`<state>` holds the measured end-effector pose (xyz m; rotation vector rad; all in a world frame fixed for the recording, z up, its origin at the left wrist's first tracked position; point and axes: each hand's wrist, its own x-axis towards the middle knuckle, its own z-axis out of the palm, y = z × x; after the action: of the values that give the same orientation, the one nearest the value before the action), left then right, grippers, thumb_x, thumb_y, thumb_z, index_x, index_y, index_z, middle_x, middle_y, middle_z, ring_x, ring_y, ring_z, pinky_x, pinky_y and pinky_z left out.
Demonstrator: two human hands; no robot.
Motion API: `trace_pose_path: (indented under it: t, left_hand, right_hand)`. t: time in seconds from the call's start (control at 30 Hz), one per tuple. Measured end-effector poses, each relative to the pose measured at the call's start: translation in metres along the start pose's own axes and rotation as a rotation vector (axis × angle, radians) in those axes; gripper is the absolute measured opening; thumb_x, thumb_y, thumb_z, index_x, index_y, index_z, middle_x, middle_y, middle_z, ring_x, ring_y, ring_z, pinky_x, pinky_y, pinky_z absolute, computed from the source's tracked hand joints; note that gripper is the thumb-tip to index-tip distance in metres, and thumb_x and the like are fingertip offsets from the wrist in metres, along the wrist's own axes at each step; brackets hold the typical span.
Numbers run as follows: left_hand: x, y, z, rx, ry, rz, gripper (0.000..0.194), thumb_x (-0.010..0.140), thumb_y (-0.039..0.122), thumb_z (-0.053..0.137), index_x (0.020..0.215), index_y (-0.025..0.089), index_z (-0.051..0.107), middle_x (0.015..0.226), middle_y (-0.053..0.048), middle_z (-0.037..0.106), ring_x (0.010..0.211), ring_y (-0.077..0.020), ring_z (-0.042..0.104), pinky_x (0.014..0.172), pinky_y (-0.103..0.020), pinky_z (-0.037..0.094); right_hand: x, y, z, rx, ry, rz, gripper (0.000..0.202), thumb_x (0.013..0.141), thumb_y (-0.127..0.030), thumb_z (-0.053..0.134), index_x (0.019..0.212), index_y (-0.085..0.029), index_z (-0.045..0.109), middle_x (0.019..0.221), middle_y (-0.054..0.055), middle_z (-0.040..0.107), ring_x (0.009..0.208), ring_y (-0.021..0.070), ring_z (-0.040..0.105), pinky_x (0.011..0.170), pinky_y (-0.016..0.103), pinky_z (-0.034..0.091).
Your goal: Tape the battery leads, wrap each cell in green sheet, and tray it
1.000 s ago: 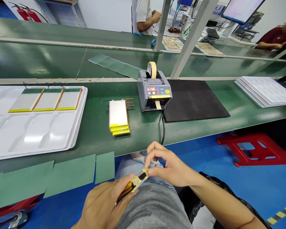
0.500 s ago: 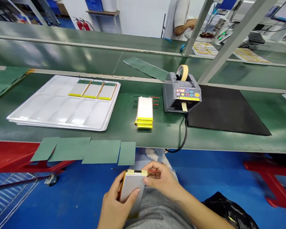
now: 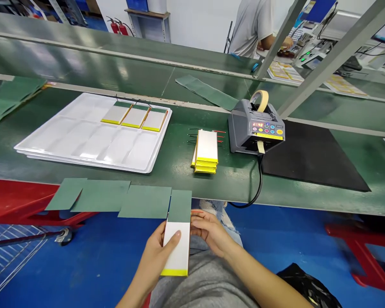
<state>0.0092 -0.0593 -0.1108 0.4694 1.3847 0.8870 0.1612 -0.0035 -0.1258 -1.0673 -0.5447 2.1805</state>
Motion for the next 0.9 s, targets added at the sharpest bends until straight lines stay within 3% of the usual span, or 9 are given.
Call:
trace_pose_path:
  t: [0.2,0.43,0.6,0.8,0.9]
  left_hand:
    - [0.005,-0.001,-0.004,-0.007,-0.018,-0.018,0.05,0.068,0.046,0.074,0.106,0.018,0.058,0.088,-0.005,0.072,0.055,-0.0124,0.06,0.048,-0.02,0.047]
    - [0.003,0.0,-0.001,-0.003,-0.016,-0.004,0.05,0.069,0.045,0.073,0.107,0.018,0.057,0.087,-0.005,0.072,0.062,-0.015,0.063,0.052,-0.021,0.049]
    - [0.001,0.002,-0.002,-0.013,-0.024,-0.017,0.052,0.067,0.048,0.074,0.105,0.018,0.056,0.079,-0.003,0.07,0.058,-0.0144,0.061,0.05,-0.022,0.048]
    - [0.012,0.006,0.0,0.028,0.07,-0.055,0.046,0.067,0.062,0.066,0.067,0.017,0.055,0.047,0.004,0.053,0.04,-0.0098,0.047,0.037,-0.018,0.035]
    - [0.012,0.009,0.004,0.042,0.102,-0.049,0.048,0.065,0.065,0.064,0.063,0.017,0.054,0.045,0.004,0.051,0.038,-0.0093,0.043,0.036,-0.018,0.032]
  right_hand:
    - [-0.001,-0.005,0.005,-0.019,0.027,-0.03,0.034,0.069,-0.039,0.073,0.09,-0.014,0.063,0.078,0.005,0.07,0.07,0.0153,0.064,0.064,0.025,0.046]
    - [0.003,-0.004,0.009,-0.09,0.099,-0.035,0.037,0.065,-0.044,0.076,0.082,-0.014,0.063,0.073,0.003,0.068,0.065,0.0145,0.062,0.059,0.025,0.047]
    - [0.006,-0.001,0.013,-0.124,0.181,-0.043,0.042,0.055,-0.044,0.081,0.079,-0.016,0.061,0.064,0.0,0.065,0.06,0.015,0.06,0.055,0.025,0.046]
    - [0.012,0.003,0.017,-0.174,0.255,-0.084,0.041,0.048,-0.043,0.082,0.069,-0.017,0.058,0.052,-0.005,0.057,0.048,0.0117,0.053,0.05,0.025,0.044]
    - [0.011,0.0,0.024,-0.194,0.29,-0.126,0.04,0.05,-0.043,0.081,0.069,-0.018,0.056,0.051,-0.006,0.054,0.046,0.0095,0.049,0.049,0.023,0.042]
